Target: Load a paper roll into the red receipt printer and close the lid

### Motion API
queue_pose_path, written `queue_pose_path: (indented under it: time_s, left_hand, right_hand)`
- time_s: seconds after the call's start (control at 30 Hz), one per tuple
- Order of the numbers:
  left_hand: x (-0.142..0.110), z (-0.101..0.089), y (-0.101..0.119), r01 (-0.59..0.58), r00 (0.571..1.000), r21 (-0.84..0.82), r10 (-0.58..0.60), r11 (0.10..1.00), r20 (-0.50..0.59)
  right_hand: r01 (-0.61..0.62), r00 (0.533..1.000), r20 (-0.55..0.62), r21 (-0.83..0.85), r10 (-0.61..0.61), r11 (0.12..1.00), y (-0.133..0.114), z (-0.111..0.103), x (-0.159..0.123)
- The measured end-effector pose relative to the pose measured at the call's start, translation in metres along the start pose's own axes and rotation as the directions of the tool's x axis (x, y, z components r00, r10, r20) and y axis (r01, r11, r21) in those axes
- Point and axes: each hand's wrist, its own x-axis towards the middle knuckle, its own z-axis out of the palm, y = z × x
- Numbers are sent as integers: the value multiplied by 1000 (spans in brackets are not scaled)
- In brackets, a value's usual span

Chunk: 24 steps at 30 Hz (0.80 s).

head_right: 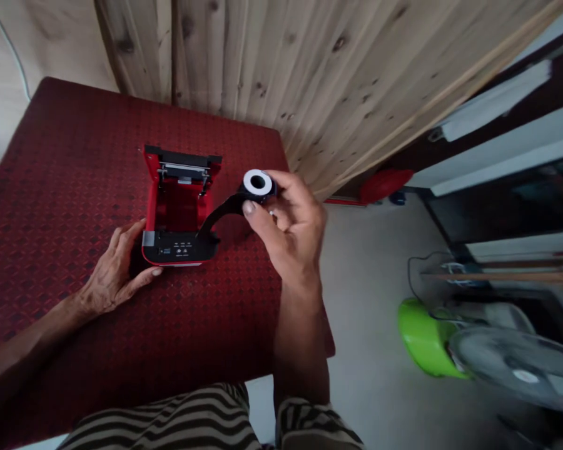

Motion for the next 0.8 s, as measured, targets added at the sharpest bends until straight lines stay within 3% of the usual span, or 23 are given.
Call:
queue_pose_path:
  time_s: [0.13,0.27,0.5,0.67,0.8]
  left_hand:
    - [2,0,-1,-27,999,22,27,999,-23]
    - [3,-2,-2,-40,999,38,41,998,-23]
    - [2,-3,-5,-13,1000,43,13,999,7]
    - [3,-4,-5,-9,1000,53,8,999,14]
    - [4,-6,-4,-11,1000,80,10,997,12]
  right_hand:
    - [-216,972,98,31,212,976,57,21,-5]
    - [-274,950,154,-10,272,962,83,49,-7]
    - [-241,925,238,-237,297,941,86,63,-12]
    - [-245,919,243,-265,311,932,86,65,-17]
    - [-164,950,206,-309,235,937,70,53,-30]
